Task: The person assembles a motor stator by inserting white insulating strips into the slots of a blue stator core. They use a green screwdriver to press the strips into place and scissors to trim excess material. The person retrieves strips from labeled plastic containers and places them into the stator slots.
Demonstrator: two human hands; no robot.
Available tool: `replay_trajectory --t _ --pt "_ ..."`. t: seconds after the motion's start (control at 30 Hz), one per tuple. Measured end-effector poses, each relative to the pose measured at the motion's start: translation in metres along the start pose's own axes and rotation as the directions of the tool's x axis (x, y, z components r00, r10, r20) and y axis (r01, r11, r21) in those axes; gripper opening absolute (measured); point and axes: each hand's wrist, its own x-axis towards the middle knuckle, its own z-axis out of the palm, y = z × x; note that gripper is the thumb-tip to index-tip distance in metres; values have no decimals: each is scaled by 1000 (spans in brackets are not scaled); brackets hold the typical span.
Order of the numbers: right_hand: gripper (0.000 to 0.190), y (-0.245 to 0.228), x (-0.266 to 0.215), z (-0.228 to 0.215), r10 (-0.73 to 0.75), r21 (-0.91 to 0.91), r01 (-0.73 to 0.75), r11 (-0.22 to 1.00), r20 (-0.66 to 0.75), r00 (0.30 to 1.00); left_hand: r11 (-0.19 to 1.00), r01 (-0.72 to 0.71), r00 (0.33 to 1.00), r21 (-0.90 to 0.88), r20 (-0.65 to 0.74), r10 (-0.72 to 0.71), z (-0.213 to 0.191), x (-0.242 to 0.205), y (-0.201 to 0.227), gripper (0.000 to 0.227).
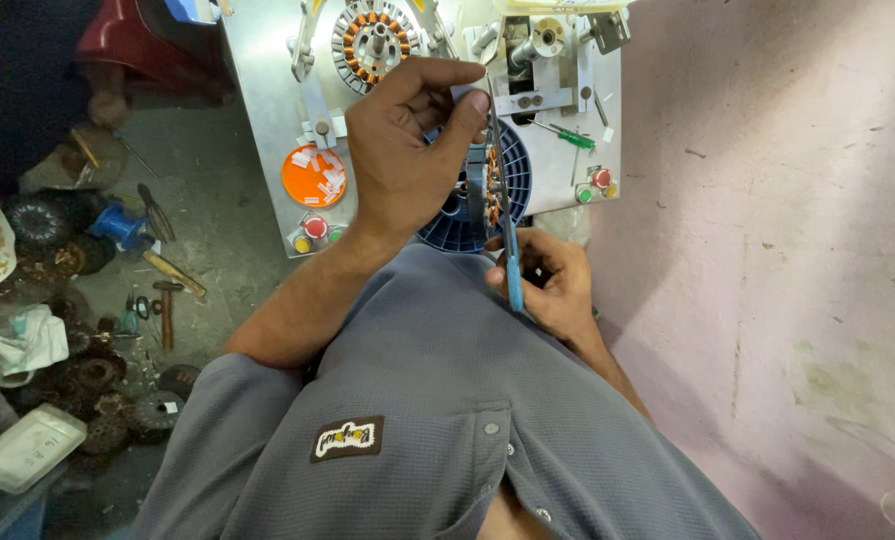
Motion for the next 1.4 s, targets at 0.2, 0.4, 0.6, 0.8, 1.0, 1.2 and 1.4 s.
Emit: replay_trajectory --t 0.2,0.4,0.6,0.8,1.0,1.2,1.4 --pt "39 2 -1 -2 2 35 -3 999 8 1000 1000 27 1000 -9 12 -27 2 -2 3 18" --pt "38 3 -4 -3 20 51 -21 998 17 1000 998 48 999 42 4 -48 3 -2 5 17" --pt "36 4 -5 -4 -12 3 12 1000 4 1000 999 41 999 33 8 -41 3 -1 6 17" --pt "36 2 -6 -6 -35 23 35 999 -7 999 998 60 998 21 19 -61 3 -1 9 16" --pt "32 -9 -2 -20 152 -111 -158 981 -59 987 993 97 994 -65 56 -94 3 -3 6 17" --pt "33 -13 22 -16 271 -552 -362 751 -242 932 985 86 993 -149 88 -73 2 -5 1 18" --pt "37 -17 32 8 133 -769 -185 612 -130 983 988 154 966 -34 214 -143 -2 -12 -3 27"
